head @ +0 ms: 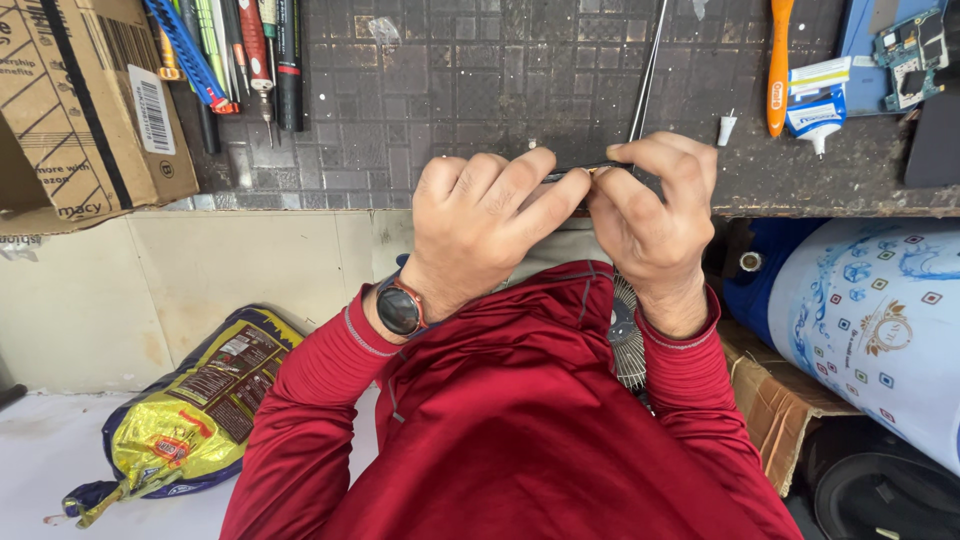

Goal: The person applies adhesive to a smartphone frame, then uses a metal spudger to pry and separate the screen assembly. They place the motherboard into the frame, wipe it with a cloth, and use tweezers to connect ribbon cables and adjust internal components.

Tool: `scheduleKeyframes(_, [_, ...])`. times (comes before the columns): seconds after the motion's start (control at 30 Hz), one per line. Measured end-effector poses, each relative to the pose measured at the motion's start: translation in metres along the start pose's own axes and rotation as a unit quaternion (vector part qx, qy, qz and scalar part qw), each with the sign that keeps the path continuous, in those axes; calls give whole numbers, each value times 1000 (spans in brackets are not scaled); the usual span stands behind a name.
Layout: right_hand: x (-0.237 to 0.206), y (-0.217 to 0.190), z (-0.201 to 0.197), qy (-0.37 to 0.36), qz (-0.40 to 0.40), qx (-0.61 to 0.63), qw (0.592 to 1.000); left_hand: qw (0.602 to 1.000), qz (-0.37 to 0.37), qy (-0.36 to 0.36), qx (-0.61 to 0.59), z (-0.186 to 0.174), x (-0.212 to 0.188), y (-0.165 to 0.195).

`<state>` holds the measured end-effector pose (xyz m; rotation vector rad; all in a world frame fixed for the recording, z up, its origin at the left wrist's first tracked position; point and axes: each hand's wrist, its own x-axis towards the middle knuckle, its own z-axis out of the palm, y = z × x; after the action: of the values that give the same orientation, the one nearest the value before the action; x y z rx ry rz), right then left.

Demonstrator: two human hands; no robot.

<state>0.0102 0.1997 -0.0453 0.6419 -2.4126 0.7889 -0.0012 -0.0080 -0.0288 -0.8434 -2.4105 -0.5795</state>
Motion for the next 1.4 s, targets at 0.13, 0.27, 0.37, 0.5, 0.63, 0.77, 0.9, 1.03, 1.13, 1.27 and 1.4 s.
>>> scheduleKeyframes(0.13, [-2,1,2,9,-4,4,1000,1000,11,-3,7,1,-3,-2])
scheduleKeyframes(0.27, [-3,-2,4,22,-3,3,1000,999,30,13,31,4,-4,-3])
scheduleKeyframes(0.37, [-2,-5,4,29,-1,-1,1000,998,37,19,37,4,-5,-2])
scheduleKeyframes(0.5, [2,-6,2,39,14,25,999,999,27,18,32,3,-4,0])
scheduleKeyframes(0.63, [0,-3,0,116,139,156,971,1000,22,6,14,-1,-2,-2])
scheduleKeyframes(0.77, [-3,3,2,168,289,221,916,1000,17,0,7,-2,1,-4])
scheduleKeyframes(0.9, [2,14,3,79,293,71,950,1000,17,6,12,-2,0,-3])
scheduleKeyframes(1.03, [11,14,4,16,253,-5,967,1000,17,4,18,-1,-1,-3])
scheduleKeyframes(1.13, [17,11,0,-24,256,-21,966,1000,17,6,16,-1,-1,-3])
scheduleKeyframes(1.27, [22,10,-5,-70,256,-43,963,1000,19,9,18,0,-1,-3])
scheduleKeyframes(1.4, [21,12,-4,-109,252,-81,958,999,21,16,29,1,-2,-2])
